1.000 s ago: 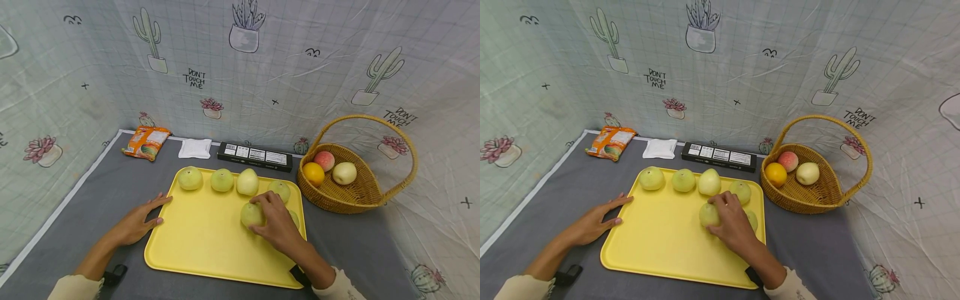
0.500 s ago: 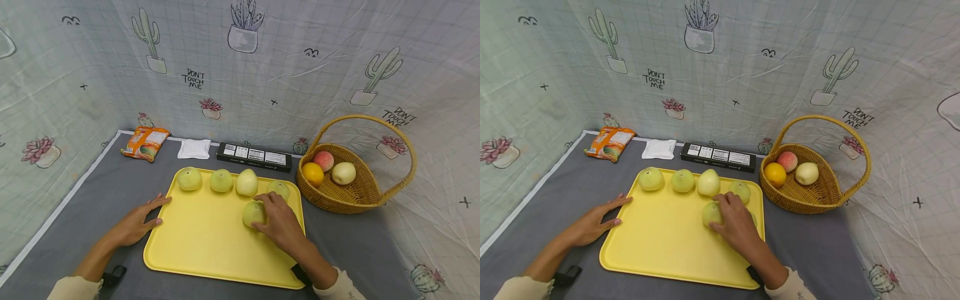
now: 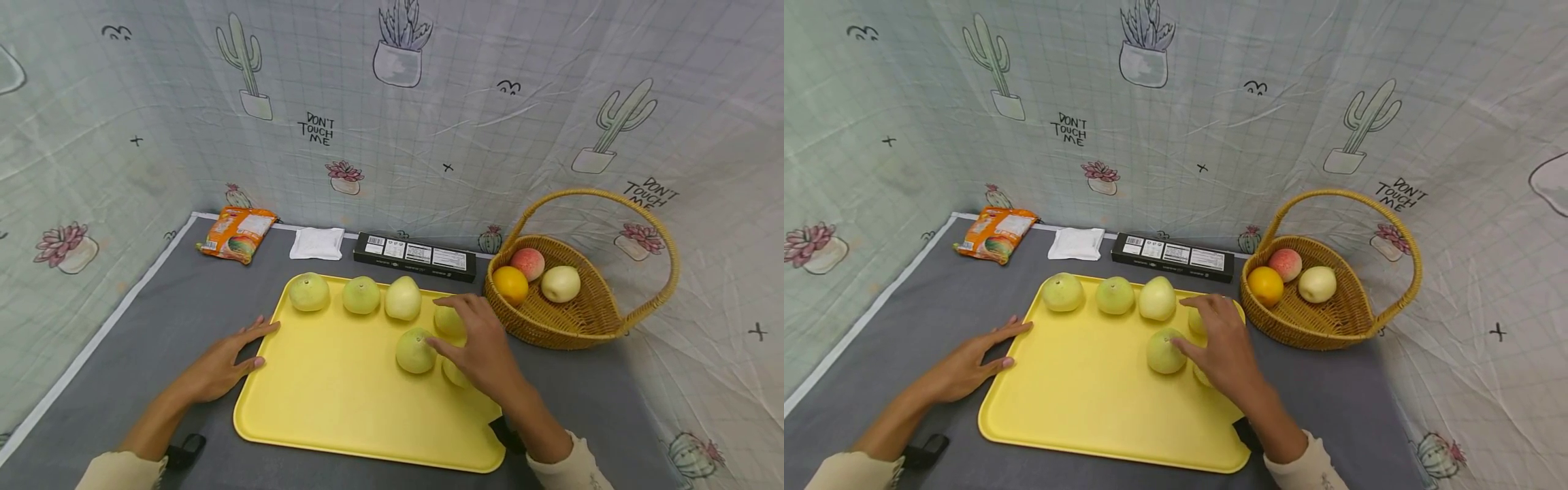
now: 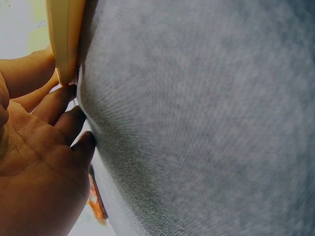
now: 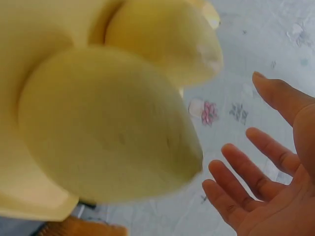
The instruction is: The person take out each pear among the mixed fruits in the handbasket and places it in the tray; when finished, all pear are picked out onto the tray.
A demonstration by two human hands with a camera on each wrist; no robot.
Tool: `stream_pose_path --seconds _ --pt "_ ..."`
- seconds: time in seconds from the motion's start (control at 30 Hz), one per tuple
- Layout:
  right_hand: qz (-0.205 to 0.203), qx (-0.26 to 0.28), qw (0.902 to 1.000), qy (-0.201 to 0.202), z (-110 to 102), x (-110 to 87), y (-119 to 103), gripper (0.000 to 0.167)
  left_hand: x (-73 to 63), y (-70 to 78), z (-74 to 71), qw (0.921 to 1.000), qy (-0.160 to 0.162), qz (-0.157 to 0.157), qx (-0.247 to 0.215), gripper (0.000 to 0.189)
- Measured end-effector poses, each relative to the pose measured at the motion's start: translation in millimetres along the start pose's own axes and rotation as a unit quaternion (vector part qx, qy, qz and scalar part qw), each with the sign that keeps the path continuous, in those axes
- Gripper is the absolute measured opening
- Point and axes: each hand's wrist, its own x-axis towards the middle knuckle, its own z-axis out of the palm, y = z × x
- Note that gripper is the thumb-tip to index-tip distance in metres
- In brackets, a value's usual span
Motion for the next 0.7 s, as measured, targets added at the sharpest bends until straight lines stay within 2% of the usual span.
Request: stream_pose_path --seconds 0.17,0.33,0.47,0.7 --pt "0.015 0.014 0.9994 0.027 -14 4.4 10 0.060 -0.5 1.7 0.0 0.9999 0.006 0.009 0.003 0.060" --pt "0.032 0.018 0.9978 0.056 -26 8.2 29 0.060 -0.6 2.0 -0.6 1.0000 -0.001 -0.001 0.002 0.061" --pt "0.034 0.021 0.9946 0.096 -33 11.8 47 0.059 -0.7 2.1 -1.0 1.0000 -0.005 -0.008 0.001 0.062" --pt "0.052 0.024 0.9839 0.169 -41 16.6 78 0.059 0.2 3.4 -1.2 1.0000 0.003 0.001 0.003 0.061"
